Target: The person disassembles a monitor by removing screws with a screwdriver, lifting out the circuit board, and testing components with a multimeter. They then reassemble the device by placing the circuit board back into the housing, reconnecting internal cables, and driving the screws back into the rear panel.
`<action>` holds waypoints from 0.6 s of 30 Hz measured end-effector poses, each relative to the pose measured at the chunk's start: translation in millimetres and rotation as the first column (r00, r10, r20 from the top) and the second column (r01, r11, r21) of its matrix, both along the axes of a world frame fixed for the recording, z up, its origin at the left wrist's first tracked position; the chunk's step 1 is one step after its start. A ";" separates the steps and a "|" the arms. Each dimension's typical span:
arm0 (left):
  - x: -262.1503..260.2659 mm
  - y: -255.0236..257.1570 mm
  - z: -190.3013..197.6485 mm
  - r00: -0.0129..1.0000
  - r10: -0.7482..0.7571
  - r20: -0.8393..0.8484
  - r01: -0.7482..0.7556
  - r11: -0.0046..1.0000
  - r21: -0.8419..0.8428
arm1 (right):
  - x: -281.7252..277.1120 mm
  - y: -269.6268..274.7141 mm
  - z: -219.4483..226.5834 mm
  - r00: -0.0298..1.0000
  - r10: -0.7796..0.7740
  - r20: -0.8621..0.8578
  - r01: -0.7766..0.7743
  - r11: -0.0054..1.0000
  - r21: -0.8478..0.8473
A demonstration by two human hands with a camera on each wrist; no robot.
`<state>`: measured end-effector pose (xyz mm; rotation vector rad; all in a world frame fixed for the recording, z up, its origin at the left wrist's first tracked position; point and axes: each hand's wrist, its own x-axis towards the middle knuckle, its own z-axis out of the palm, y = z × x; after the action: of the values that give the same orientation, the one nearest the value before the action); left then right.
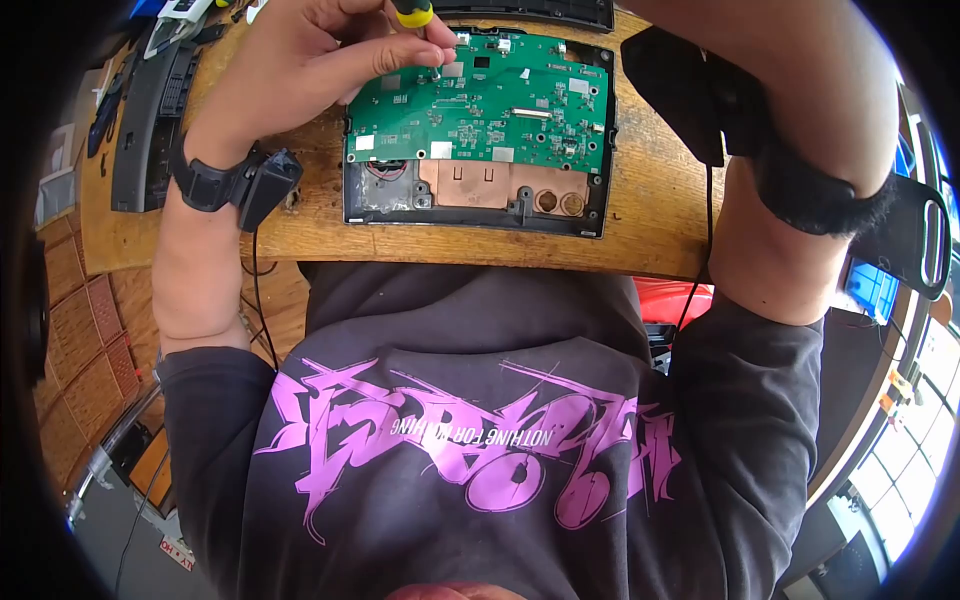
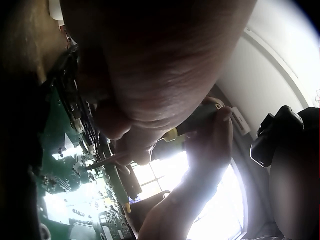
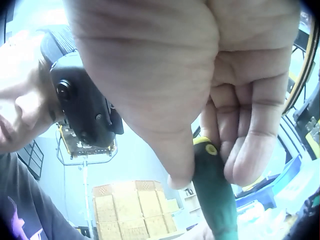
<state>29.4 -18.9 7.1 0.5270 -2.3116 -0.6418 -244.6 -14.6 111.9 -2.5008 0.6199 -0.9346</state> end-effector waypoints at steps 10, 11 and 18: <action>-12.8 23.0 11.1 0.912 0.373 -0.170 -0.179 0.735 0.654 | 10.2 9.2 -4.7 0.996 -0.069 0.048 0.071 0.997 -0.042; -6.1 17.4 0.5 0.951 0.279 -0.131 -0.147 0.784 0.604 | 9.6 7.2 -7.8 0.996 -0.070 0.060 0.073 0.996 -0.051; -1.5 12.6 1.7 0.993 0.119 0.002 -0.111 0.920 0.376 | 0.0 -2.0 -8.9 0.999 0.007 0.048 -0.007 1.000 -0.004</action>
<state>27.9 -6.3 8.8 0.8220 -2.1245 -1.0356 -244.5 -16.7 103.0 -2.4748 0.5939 -0.9917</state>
